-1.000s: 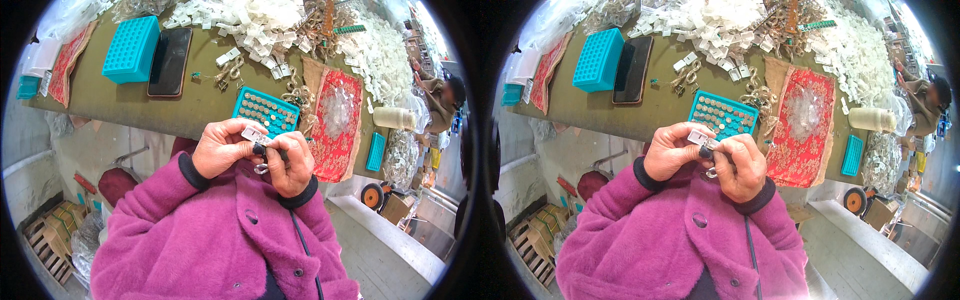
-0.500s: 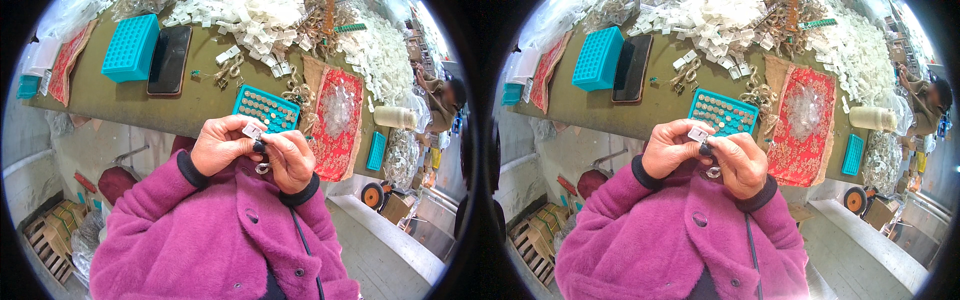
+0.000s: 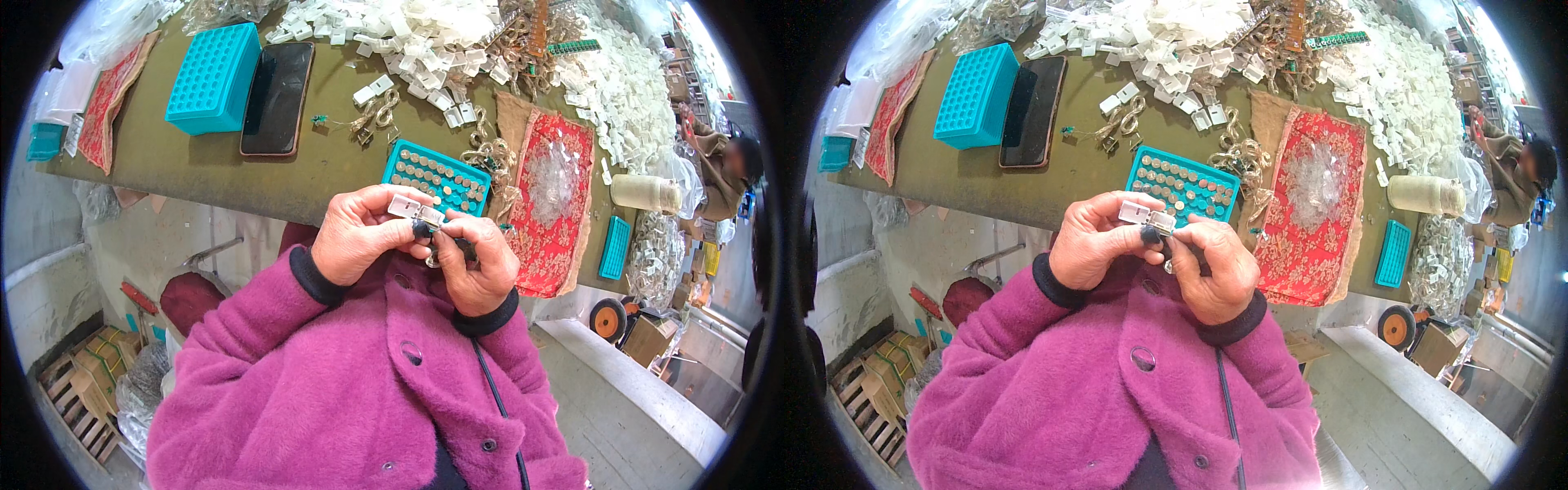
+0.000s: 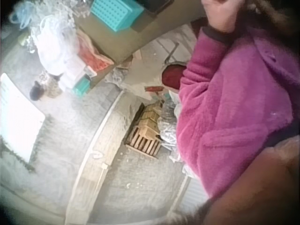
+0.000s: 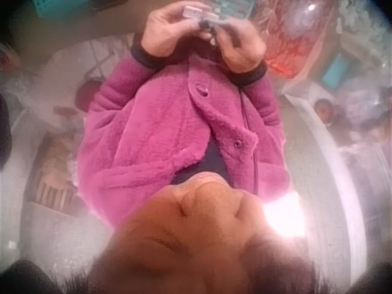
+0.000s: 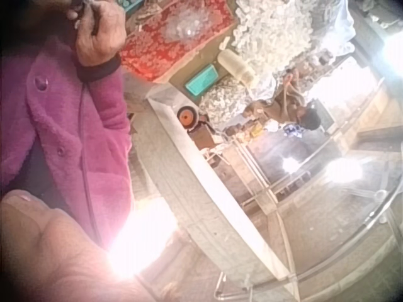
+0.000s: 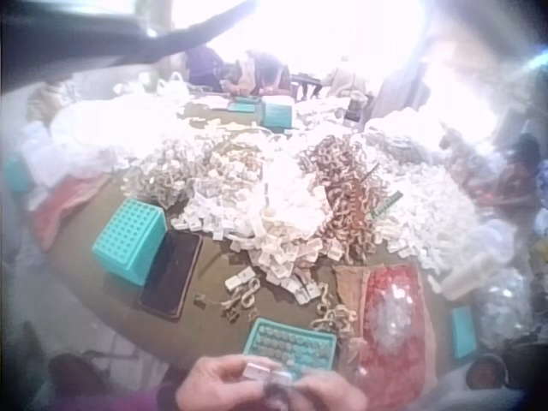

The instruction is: The person repeatedly picks small white plastic housings and metallic components from a cluttered worktable, inserts the metal parts into the housings, and places the assembled units back on the table. The person also handles a small black cylindrical object and a blue tray with round items, but the primary activity is assembling the white housings with metal pieces.

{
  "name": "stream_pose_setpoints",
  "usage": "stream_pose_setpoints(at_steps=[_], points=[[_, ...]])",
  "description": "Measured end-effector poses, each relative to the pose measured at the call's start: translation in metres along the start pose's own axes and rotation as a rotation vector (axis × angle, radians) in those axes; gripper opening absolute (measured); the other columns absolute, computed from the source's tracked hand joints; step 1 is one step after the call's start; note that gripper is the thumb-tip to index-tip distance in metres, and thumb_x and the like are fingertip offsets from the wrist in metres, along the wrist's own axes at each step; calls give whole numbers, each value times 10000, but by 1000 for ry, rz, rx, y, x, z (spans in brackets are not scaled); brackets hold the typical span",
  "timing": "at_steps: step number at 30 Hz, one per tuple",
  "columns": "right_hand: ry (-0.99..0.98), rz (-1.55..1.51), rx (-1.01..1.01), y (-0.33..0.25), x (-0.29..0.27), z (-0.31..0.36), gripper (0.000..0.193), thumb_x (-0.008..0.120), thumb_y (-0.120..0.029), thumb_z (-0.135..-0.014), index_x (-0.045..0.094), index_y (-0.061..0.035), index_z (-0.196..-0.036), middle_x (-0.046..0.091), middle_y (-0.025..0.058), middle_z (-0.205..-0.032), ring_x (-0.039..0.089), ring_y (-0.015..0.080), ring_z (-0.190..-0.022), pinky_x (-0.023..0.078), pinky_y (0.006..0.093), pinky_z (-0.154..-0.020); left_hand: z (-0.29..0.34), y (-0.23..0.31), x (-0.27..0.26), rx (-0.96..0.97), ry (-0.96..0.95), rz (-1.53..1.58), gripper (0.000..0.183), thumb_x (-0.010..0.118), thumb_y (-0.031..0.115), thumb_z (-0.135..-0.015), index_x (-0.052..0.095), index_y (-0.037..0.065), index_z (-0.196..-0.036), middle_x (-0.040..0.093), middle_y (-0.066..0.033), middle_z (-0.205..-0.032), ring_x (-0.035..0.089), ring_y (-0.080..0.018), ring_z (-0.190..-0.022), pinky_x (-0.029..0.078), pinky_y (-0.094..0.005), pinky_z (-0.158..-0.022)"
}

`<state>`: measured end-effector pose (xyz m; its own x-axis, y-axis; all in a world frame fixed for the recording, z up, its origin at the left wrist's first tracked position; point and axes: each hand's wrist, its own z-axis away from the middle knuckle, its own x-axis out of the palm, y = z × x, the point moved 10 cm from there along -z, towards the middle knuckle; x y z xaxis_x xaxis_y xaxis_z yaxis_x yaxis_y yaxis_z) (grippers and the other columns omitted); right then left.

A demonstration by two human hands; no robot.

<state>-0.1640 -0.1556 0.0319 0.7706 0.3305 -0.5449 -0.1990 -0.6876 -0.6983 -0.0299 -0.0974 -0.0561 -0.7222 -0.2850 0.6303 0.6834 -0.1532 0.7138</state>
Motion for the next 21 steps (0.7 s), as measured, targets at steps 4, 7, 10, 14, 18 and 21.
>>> stream_pose_setpoints(at_steps=[4,7,10,14,18,21], points=[[-16,-33,-46,-2,1,1,266,827,79,-797,692,7,-1015,722,168,-905,733,308,-794,597,376,-696,1,1,4,7,-19,32,328,712,-52,-959,675,-32,-1284,762,-138,-1076,756,-192,-858,653,-326,-794],[-28,-42,-56,-4,3,1,273,825,87,-793,687,8,-1016,717,164,-893,727,304,-779,593,379,-677,2,4,4,28,-18,-4,325,701,-68,-957,676,-33,-1280,759,-132,-1061,754,-187,-853,650,-324,-791],[-34,-35,-73,-6,3,1,278,818,92,-794,681,9,-1020,715,164,-888,720,306,-765,590,378,-667,3,3,4,31,-23,-37,322,685,-83,-957,676,-35,-1276,756,-128,-1046,751,-182,-841,647,-321,-780],[-40,-5,-71,-9,3,-1,299,789,112,-776,659,7,-1025,697,162,-868,710,309,-747,582,384,-651,3,0,3,10,-36,27,321,677,-84,-961,673,-37,-1278,753,-129,-1035,747,-179,-833,644,-319,-770],[-28,-4,-42,-11,0,-2,285,745,112,-778,636,-3,-1015,656,144,-840,678,305,-704,556,387,-614,6,-3,6,-4,-49,38,327,668,-88,-968,667,-33,-1290,750,-136,-1093,744,-177,-845,648,-314,-777],[-33,-15,-7,-10,0,-1,249,722,97,-809,630,-11,-1014,623,130,-838,654,289,-679,531,377,-589,11,3,9,82,-5,-41,328,669,-101,-958,680,-27,-1277,731,-106,-1086,735,-175,-886,650,-307,-789]])
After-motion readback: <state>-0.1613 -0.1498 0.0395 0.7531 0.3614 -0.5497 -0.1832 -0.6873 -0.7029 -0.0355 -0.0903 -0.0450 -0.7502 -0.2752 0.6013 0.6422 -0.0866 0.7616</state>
